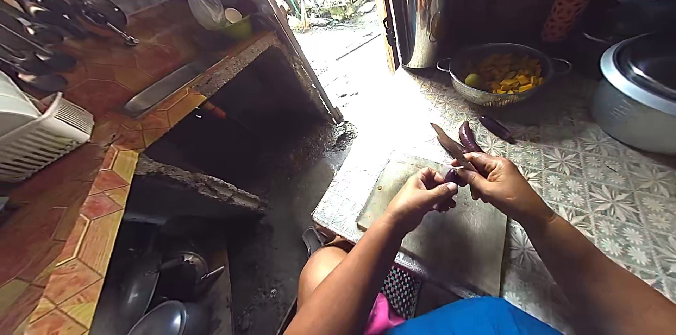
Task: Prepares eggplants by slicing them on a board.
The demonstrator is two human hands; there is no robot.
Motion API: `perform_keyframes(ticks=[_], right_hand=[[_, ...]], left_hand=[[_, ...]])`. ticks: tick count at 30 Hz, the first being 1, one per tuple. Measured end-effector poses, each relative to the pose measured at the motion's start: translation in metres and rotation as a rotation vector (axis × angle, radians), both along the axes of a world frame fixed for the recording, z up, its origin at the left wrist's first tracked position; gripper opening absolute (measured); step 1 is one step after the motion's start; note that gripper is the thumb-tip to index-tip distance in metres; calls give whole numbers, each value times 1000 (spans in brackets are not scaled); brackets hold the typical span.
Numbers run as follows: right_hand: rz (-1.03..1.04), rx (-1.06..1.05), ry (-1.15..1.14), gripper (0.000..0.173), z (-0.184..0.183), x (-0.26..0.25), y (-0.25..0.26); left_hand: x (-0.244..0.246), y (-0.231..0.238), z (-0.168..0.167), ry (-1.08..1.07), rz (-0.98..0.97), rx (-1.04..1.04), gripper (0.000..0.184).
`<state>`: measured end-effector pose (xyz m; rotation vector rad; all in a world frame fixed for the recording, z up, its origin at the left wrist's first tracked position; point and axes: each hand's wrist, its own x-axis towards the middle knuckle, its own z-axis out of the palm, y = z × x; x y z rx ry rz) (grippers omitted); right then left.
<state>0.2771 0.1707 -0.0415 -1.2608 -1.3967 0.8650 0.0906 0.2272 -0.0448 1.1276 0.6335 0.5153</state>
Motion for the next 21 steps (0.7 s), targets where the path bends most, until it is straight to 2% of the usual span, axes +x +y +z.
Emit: perform_keyframes(ticks=[4,6,10,14,17,21], right_hand=[[-21,50,-79,22,-3,-1,-2],[-21,67,-139,26,-3,-2,-2],[-28,136,-340,36,-9,-19,-8],[-125,312,-677,40,-16,-47,-20],[-198,477,-830,36,-28,-60,-22],[-240,513,-903,33,-35,-65,-23]], left_hand=[[5,-7,0,-42,38,-7,15],[5,-4,2,-88,129,-52,29],[7,5,7,-128,489,-198,25],[5,12,11,-103,749,-245,41],[8,13,10,-56,812,-180,39],[9,13,5,-40,807,-123,37]])
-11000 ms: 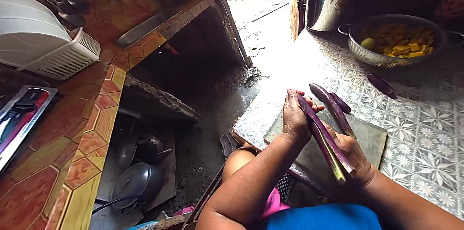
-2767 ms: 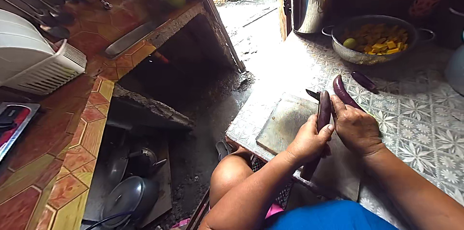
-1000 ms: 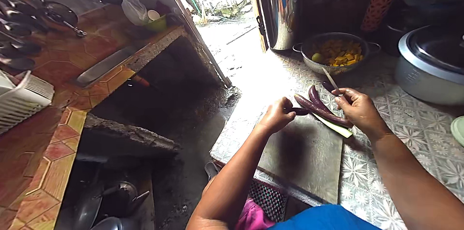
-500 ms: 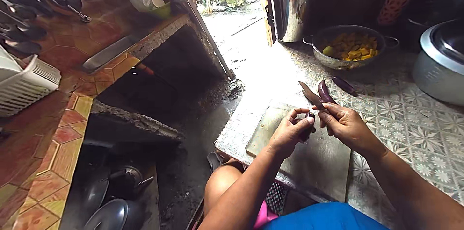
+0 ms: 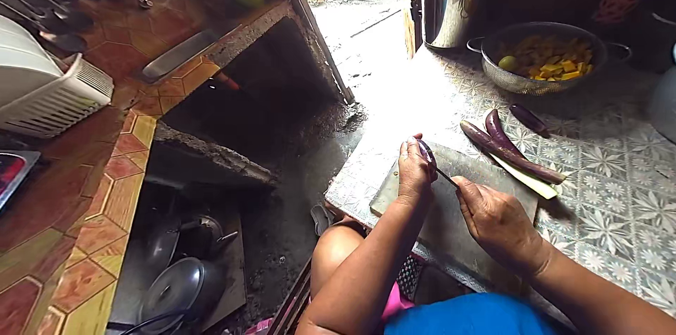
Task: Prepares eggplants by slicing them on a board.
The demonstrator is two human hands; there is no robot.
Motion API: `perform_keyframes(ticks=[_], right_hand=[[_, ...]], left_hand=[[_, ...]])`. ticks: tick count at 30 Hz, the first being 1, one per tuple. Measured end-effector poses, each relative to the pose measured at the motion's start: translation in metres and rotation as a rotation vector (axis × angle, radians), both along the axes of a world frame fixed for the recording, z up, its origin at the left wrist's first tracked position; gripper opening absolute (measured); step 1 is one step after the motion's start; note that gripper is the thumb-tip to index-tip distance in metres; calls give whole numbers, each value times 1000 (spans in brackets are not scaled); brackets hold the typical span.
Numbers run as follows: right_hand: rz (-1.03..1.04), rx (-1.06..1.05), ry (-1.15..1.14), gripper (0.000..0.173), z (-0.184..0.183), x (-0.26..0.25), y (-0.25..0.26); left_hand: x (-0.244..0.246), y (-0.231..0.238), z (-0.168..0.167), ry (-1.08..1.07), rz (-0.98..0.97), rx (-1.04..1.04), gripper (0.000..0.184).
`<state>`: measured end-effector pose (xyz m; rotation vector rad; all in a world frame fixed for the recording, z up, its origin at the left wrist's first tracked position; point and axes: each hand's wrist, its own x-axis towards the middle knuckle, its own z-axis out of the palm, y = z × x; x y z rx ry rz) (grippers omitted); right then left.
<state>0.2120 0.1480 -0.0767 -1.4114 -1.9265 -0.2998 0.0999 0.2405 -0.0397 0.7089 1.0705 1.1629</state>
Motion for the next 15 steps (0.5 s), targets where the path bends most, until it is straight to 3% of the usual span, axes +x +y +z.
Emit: perform_keyframes(ticks=[15], right_hand=[[-130,-12,-83,26,-2,-7,0]], left_hand=[[8,-2,-3,73,77,20,37]])
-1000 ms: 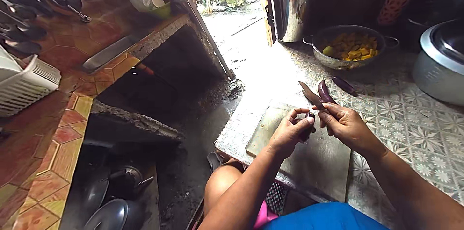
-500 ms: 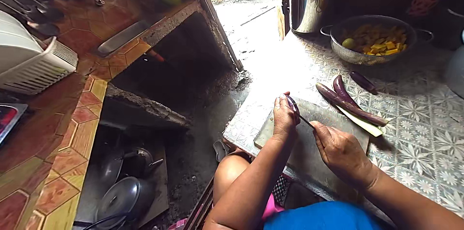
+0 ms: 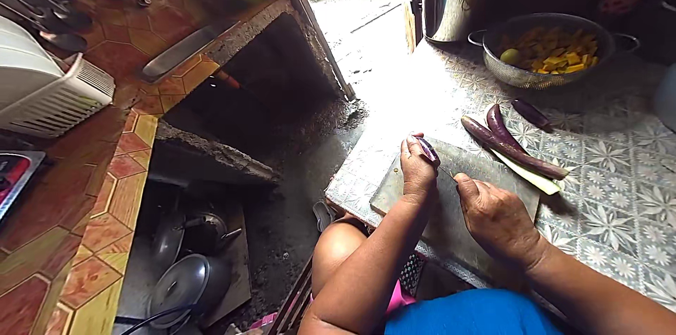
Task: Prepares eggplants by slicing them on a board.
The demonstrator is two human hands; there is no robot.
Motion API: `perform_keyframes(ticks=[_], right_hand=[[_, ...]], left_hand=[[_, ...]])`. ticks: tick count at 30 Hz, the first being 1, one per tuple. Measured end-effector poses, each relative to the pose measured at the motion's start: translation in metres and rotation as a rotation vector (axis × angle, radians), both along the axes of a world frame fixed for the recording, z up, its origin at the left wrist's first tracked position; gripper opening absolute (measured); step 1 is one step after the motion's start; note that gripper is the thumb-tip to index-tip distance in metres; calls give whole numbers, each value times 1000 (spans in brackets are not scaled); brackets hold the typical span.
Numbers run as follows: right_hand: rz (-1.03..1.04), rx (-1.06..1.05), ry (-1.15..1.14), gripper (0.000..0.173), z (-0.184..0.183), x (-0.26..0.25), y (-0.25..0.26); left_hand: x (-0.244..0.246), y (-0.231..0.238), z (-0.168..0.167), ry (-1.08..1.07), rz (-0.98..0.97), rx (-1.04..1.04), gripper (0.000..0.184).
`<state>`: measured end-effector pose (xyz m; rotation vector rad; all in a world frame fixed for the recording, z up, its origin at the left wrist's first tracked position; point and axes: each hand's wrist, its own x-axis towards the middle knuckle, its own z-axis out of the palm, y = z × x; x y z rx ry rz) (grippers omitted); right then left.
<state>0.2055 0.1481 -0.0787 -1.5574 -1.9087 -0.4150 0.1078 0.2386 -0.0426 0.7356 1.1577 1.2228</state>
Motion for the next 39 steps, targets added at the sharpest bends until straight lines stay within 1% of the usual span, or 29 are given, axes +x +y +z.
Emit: perform_keyframes(ticks=[5,9,14,17,22,25,27,28,29,31,33,35,37,39], right_hand=[[-34,-10,-8,26,-3,2,4],[-27,-11,-1,24,-5,6,8],[-33,-11,2,25,-9,10,11],[-36,-12,4,25,-11,12,13],[-34,-2,-6,23,-12,18,16],[-58,8,-27,24,-15,19,18],[-67,6,-28,26,-15,23,20],[-67,-3,-32,28,-15,25,20],[-61,-4,-37,30,-15,27,21],[-51,6,-58,31,-15,29,21],[-44,10,-77,32,-15,29,22],[-34,10,-75,36,-15,30,23],[-23,26,-67,39,-13,33,24],[-27,35,-65,40,-7,36,23]], left_hand=[[8,-6,-3,79,-16,25,41],[12,-12,-3,42,-32,8,41],[13,-23,-2,59,-74,-11,44],[12,-29,0,63,-154,-7,44],[8,-30,4,-45,-253,-49,44],[4,-27,0,-118,-291,-92,56],[0,-28,0,-135,-366,-90,63],[-3,-29,2,-123,-411,-85,61],[-4,-30,4,-106,-436,-98,55],[-6,-30,10,-44,-456,-186,37],[-9,-27,14,32,-514,-243,26],[-14,-27,17,65,-582,-248,24],[-19,-28,21,48,-654,-219,25],[-25,-29,26,20,-712,-189,21]])
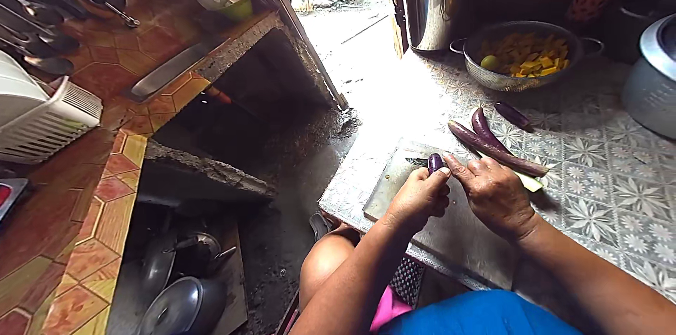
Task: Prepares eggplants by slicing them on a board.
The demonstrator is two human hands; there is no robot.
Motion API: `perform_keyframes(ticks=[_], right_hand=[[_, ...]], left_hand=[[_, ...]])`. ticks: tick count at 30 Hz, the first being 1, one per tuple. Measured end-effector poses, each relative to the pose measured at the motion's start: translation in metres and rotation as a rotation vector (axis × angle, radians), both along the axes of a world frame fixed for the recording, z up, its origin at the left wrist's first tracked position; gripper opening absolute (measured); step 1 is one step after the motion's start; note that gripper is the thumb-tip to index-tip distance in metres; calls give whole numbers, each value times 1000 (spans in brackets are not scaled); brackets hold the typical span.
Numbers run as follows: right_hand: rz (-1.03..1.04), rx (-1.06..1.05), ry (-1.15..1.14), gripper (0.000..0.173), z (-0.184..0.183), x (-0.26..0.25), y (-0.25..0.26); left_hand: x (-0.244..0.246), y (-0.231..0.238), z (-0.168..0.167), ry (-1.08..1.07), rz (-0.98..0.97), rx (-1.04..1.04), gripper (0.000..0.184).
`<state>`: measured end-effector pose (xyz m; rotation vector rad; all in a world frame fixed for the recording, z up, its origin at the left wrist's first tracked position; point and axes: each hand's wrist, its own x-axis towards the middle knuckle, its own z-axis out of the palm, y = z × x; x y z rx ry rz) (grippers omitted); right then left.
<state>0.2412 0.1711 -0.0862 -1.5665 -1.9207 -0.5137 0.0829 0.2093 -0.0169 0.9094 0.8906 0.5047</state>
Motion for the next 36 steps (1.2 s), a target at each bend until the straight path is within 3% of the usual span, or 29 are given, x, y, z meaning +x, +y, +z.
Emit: perform_keyframes(ticks=[4,6,8,12,19,23,30,33,36], right_hand=[[-76,-40,65,42,11,25,4],[-135,44,148,40,29,43,4],[-183,133,208,37,43,51,2],[-348,85,246,37,31,73,12],[-589,-164,466,38,15,139,16],[-619,-301,617,38,-3,153,18],[-704,-325,676,36,-4,153,25],[-712,-329,699,37,-5,155,27],[-713,-339,691,36,-7,155,28]], left_hand=[[-17,-6,5,-59,-265,64,18],[-22,-6,10,-32,-380,146,17],[-18,3,2,79,-329,250,20],[3,28,-21,266,-176,308,24],[51,45,-1,406,-170,215,39],[76,60,2,691,-343,593,44],[144,83,-11,838,-474,1385,34],[176,100,-24,852,-629,1538,35],[199,109,-34,975,-708,1534,44]])
